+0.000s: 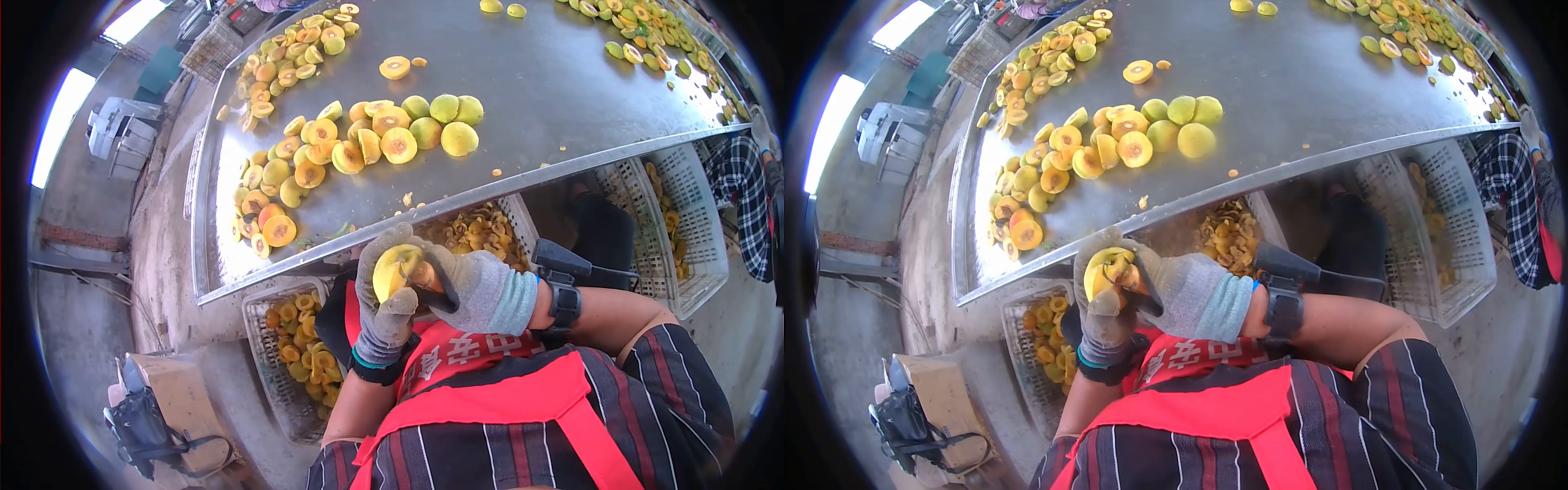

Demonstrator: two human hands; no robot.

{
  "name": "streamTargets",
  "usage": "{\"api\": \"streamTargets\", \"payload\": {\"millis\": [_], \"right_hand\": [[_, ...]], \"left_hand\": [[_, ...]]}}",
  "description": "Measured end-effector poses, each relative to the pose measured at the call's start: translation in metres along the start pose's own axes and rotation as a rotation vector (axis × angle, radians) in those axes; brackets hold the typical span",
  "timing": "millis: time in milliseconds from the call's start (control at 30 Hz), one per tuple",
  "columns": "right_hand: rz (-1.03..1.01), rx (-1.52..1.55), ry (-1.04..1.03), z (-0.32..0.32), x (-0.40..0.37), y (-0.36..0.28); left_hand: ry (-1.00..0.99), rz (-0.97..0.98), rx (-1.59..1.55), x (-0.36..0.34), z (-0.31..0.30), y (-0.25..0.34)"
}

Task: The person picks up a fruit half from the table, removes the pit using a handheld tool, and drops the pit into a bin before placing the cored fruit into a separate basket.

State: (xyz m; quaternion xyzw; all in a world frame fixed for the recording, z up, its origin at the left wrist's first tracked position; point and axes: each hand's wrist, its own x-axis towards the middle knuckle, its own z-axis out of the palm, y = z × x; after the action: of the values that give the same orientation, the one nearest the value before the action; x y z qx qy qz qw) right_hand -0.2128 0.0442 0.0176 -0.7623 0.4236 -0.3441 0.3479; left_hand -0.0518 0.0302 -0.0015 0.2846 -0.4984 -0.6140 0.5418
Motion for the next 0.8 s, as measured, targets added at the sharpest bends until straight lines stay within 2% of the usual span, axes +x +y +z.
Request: {"api": "streamTargets", "payload": {"millis": [100, 167, 200, 267, 333, 400, 467, 533, 567, 600, 633, 667, 733, 767, 800], "right_hand": [[0.037, -0.069, -0.086, -0.002, -0.003, 0.002], [0.034, -0.125, -0.128, -0.005, -0.003, 0.001], [0.094, -0.110, -0.212, -0.011, -0.001, -0.004], [0.159, -0.095, -0.304, -0.011, -0.003, -0.003], [0.070, 0.316, -0.294, -0.002, -0.004, 0.008], [0.014, 0.316, -0.293, 0.001, -0.005, 0.014], [-0.047, 0.314, -0.289, 0.001, -0.006, 0.013], [0.129, 0.032, -0.281, -0.004, -0.004, 0.005], [0.131, 0.033, -0.280, -0.009, -0.001, 0.000], [0.320, 0.241, -0.418, -0.015, 0.008, -0.008], [0.508, 0.450, -0.554, -0.018, 0.012, -0.011], [0.513, 0.452, -0.557, -0.014, 0.009, -0.007], [0.244, 0.548, -0.369, -0.003, 0.001, 0.005], [0.246, 0.549, -0.375, -0.002, -0.002, 0.010], [0.134, 0.209, -0.371, -0.004, -0.003, 0.013]], "left_hand": [[0.011, -0.034, 0.033, -0.002, -0.002, 0.003], [-0.039, -0.151, -0.062, -0.001, -0.007, 0.006], [-0.039, -0.153, -0.063, 0.001, -0.010, 0.008], [-0.134, -0.308, -0.114, 0.005, -0.018, 0.009], [-0.167, -0.333, -0.080, 0.008, -0.025, 0.011], [-0.217, -0.349, 0.002, 0.009, -0.022, 0.016], [-0.180, -0.333, 0.040, 0.011, -0.018, 0.017], [-0.152, -0.318, 0.080, 0.011, -0.013, 0.012], [-0.036, -0.306, 0.027, 0.009, -0.011, 0.006], [0.078, -0.293, -0.027, 0.008, -0.007, 0.004], [0.044, -0.224, 0.035, 0.006, -0.001, 0.006], [0.047, -0.228, 0.032, 0.007, 0.002, 0.011], [-0.008, -0.265, 0.039, 0.012, 0.006, 0.018], [-0.002, -0.267, 0.037, 0.013, 0.006, 0.019], [-0.033, -0.390, 0.055, 0.017, 0.007, 0.020]]}}
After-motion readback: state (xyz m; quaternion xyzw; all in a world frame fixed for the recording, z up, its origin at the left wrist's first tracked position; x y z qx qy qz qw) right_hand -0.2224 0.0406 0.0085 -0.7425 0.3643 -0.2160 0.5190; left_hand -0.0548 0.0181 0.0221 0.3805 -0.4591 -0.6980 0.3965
